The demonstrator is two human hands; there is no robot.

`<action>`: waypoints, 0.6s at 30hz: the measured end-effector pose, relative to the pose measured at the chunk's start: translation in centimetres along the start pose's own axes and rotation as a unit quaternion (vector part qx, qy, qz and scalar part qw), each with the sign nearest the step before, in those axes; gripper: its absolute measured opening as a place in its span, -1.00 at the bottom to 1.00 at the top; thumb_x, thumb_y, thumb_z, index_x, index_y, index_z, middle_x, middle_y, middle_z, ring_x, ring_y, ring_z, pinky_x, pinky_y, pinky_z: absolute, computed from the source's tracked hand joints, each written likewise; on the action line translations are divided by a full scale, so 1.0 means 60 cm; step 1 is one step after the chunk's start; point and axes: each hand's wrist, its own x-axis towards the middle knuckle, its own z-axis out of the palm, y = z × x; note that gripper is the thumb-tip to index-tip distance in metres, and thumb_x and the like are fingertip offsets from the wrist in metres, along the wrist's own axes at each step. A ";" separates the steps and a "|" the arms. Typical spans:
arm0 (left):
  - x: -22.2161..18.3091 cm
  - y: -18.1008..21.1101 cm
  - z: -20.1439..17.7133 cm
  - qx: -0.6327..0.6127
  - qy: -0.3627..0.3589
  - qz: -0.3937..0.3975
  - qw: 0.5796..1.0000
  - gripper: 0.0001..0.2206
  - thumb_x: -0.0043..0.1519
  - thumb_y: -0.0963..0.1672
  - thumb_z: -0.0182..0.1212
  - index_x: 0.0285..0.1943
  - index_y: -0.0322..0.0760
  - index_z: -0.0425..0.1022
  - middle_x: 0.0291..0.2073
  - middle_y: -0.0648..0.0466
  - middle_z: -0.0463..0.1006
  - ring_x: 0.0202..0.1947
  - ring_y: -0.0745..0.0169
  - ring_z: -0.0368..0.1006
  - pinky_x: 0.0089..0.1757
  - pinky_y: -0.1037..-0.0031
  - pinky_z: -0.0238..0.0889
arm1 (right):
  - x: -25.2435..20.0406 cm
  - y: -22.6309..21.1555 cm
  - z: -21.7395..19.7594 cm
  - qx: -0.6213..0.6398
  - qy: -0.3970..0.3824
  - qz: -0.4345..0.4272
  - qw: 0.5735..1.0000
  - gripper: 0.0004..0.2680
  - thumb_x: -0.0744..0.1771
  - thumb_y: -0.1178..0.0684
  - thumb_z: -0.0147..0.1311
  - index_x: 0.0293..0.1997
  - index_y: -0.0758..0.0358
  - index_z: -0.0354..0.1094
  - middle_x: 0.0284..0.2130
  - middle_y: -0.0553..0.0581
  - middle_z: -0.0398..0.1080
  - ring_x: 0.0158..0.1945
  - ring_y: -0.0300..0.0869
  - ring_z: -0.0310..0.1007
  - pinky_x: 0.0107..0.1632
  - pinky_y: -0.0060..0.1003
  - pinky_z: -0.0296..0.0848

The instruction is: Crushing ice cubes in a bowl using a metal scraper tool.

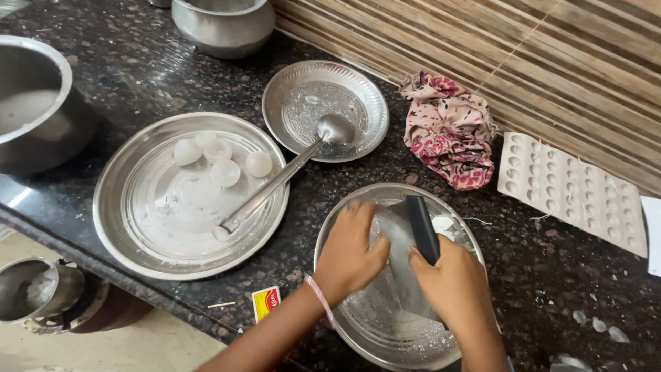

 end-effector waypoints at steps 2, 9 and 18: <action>0.049 0.011 0.007 -0.090 -0.025 -0.025 0.995 -0.47 0.23 -0.01 0.20 0.30 -0.44 0.36 0.19 -0.27 0.43 0.23 -0.20 0.35 0.19 0.14 0.19 | 0.005 0.011 0.007 0.003 0.000 0.000 1.000 -0.77 0.26 -0.12 0.20 -0.34 0.27 0.46 -0.61 0.33 0.47 -0.47 0.17 0.54 -0.31 0.00 0.44; 0.156 0.014 0.082 -0.240 -0.207 -0.040 0.948 -0.59 0.13 0.01 0.21 -0.02 -0.38 0.69 -0.23 -0.07 0.75 -0.21 0.19 0.66 -0.11 0.42 0.48 | 0.009 0.018 0.028 -0.008 0.044 -0.036 0.998 -0.79 0.23 -0.09 0.24 -0.38 0.28 0.49 -0.51 0.35 0.50 -0.34 0.24 0.51 -0.25 0.02 0.43; 0.159 -0.004 0.089 -0.309 -0.159 0.021 0.938 -0.67 0.18 -0.20 -0.07 -0.07 -0.35 0.67 -0.34 0.02 0.70 -0.29 0.40 0.63 -0.14 0.52 0.46 | 0.020 0.010 0.011 0.025 -0.015 -0.006 1.000 -0.78 0.24 -0.06 0.22 -0.39 0.34 0.43 -0.62 0.35 0.45 -0.48 0.20 0.53 -0.33 0.02 0.41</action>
